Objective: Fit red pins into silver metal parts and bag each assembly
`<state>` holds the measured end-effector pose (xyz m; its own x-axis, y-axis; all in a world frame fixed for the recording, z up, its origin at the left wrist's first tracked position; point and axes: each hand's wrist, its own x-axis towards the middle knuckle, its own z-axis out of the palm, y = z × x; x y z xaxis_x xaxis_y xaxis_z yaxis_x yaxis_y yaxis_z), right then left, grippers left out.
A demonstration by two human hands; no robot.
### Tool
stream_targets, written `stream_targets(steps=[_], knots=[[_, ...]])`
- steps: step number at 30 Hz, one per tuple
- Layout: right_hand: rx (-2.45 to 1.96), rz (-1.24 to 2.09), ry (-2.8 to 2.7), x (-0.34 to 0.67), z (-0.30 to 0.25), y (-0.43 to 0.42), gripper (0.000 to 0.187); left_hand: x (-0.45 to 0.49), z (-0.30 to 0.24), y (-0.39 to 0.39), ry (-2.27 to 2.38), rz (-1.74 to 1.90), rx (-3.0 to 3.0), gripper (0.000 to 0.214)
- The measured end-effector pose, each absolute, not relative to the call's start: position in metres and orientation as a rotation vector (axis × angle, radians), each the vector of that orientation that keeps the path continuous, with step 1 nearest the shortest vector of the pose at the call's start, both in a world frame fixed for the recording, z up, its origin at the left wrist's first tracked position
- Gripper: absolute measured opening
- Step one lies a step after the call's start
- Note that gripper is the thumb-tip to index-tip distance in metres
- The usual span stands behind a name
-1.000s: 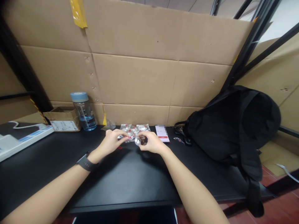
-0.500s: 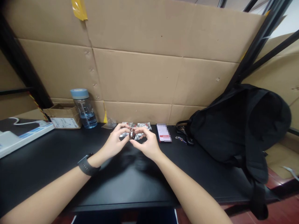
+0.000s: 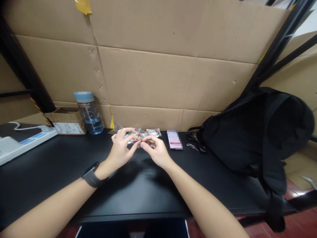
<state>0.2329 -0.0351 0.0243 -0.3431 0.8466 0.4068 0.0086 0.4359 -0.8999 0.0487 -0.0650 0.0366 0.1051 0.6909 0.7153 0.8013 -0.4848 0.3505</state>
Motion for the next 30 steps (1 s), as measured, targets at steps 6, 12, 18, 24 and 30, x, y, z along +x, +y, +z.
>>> stream_targets(steps=[6, 12, 18, 24, 30], knots=[[-0.709, 0.984, -1.75, 0.236, 0.024, -0.031, 0.026, 0.049, 0.036, -0.066, -1.485, -1.375, -2.233, 0.014], [-0.743, 0.766, -1.907, 0.238, 0.027, -0.032, 0.022, 0.046, 0.043, -0.067, -1.521, -1.41, -2.394, 0.025], [-0.811, 0.642, -2.018, 0.243, 0.029, -0.031, 0.021, 0.041, 0.037, -0.059, -1.624, -1.091, -2.673, 0.029], [-0.877, 0.645, -2.055, 0.243, 0.018, -0.024, 0.022, 0.024, 0.023, -0.04, -1.69, -0.782, -2.782, 0.041], [-0.913, 0.546, -2.166, 0.242, 0.009, -0.019, 0.016, 0.004, 0.03, -0.033, -1.587, -0.685, -2.905, 0.051]])
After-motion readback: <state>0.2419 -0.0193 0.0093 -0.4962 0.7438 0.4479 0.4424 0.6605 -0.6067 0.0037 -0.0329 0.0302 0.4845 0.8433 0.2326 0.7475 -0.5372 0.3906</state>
